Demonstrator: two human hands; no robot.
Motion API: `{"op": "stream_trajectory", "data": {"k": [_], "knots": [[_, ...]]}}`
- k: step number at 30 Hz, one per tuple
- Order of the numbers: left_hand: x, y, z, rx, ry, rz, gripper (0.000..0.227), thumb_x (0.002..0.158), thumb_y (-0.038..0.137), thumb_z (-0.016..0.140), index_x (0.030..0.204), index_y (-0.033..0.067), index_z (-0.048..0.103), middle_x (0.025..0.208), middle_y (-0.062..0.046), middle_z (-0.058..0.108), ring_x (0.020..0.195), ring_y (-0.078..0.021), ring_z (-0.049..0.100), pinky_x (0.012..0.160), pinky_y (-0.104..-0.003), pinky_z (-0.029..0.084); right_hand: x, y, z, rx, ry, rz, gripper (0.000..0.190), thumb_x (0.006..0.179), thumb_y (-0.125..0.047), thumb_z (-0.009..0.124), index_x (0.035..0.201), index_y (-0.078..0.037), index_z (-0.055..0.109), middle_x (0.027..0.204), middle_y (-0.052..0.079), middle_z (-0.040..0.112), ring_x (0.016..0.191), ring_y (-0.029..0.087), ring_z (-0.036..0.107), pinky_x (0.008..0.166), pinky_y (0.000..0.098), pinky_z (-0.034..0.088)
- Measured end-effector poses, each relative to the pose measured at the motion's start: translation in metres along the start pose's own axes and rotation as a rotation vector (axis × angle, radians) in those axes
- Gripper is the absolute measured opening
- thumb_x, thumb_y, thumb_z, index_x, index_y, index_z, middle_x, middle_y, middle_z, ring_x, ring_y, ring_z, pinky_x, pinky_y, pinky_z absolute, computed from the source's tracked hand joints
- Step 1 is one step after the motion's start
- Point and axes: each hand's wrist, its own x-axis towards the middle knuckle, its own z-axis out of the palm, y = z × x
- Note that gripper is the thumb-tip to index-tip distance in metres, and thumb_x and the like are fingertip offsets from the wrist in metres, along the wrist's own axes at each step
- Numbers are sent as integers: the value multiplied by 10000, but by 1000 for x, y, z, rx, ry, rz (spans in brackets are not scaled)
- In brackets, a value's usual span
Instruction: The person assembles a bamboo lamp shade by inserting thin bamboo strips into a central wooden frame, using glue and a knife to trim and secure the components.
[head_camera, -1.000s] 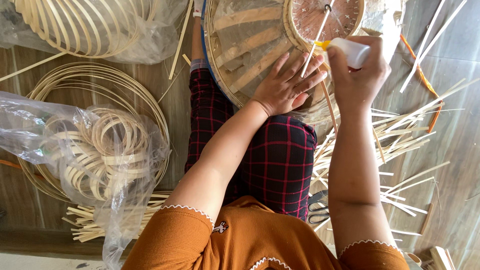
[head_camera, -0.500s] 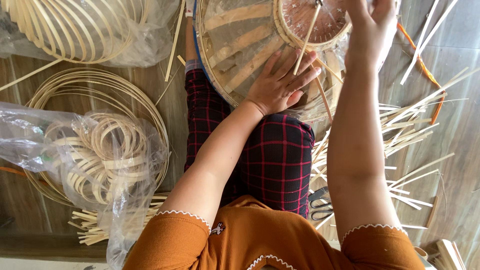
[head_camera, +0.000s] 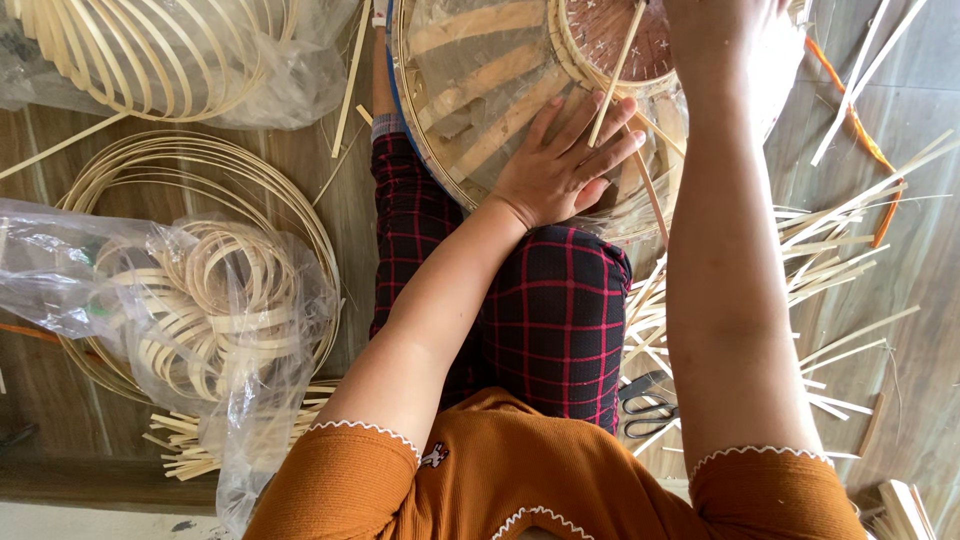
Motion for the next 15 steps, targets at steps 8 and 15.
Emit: {"op": "stream_trajectory", "data": {"k": [8,15], "knots": [[0,-4,3,35,-6,32,719,1090,396,546,1674,236,159,1777,-73,128,1638,-312,114,1327,-560,-18,-108,30,-39,389,87,-298,306,994,-81,834,1267,-74,696,1164,96,680,1012,222,666,911,389,561],[3,-2,1,39,14,28,651,1127,435,537,1663,258,214,1765,-65,181,1636,-298,106,1333,-572,21,-138,24,-39,456,30,-232,141,991,-23,766,1119,-75,796,1026,79,707,842,164,673,763,312,547]]}}
